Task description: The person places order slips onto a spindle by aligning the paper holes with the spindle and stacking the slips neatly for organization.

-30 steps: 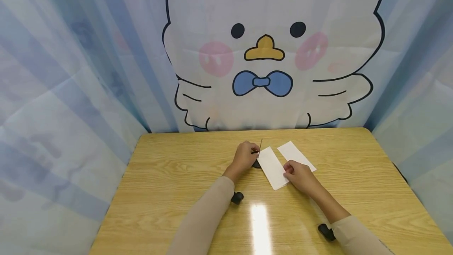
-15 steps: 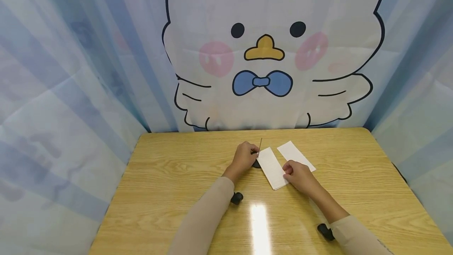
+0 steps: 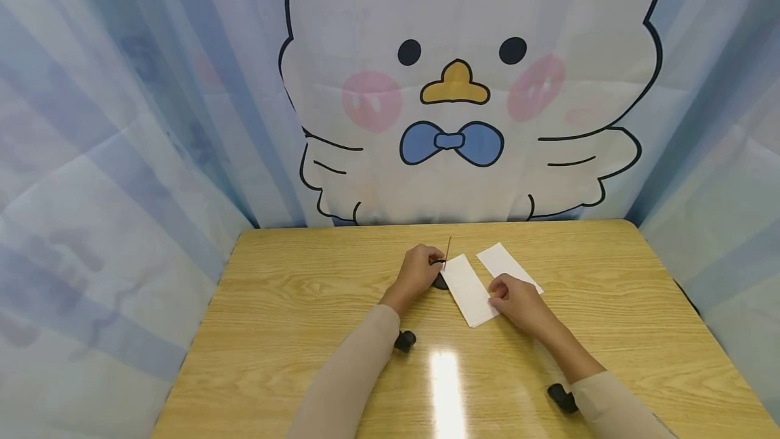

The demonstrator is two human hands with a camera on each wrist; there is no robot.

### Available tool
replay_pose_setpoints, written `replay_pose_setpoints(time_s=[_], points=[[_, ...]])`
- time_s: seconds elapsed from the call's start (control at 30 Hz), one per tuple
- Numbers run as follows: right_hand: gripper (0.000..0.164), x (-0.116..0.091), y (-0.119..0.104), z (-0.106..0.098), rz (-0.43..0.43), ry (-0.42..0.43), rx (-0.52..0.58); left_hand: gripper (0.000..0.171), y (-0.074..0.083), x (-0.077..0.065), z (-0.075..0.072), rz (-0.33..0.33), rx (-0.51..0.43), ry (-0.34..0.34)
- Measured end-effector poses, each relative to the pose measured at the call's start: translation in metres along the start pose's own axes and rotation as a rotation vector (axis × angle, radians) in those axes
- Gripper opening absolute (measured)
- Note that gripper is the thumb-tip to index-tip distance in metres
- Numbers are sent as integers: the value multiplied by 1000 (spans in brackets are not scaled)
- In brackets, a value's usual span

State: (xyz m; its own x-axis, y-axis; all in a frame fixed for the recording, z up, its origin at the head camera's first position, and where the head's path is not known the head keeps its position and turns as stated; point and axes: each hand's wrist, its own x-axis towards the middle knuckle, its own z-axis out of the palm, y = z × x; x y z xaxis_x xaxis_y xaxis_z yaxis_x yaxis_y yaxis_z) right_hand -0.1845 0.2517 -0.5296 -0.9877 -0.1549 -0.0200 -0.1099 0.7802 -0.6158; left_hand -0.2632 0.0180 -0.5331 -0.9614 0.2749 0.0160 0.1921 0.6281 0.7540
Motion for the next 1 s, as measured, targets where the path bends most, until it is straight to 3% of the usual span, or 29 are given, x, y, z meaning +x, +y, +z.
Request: replay_pose_setpoints(time_s=[0.13,0.27,0.73,1.0], points=[[16,-1,1,-8,11,13,18,26,-1,-3,-5,-11,-18,-35],[20,0,7,-16,21,34,22,31,-4,-8,-10,26,-22,-56],[52,0,32,-51,87,35,-5,48,-14,-19,-21,45,-36,-122],[63,4,46,-60,97,-7,-62,57,-21,-18,-19,84,32,-128]])
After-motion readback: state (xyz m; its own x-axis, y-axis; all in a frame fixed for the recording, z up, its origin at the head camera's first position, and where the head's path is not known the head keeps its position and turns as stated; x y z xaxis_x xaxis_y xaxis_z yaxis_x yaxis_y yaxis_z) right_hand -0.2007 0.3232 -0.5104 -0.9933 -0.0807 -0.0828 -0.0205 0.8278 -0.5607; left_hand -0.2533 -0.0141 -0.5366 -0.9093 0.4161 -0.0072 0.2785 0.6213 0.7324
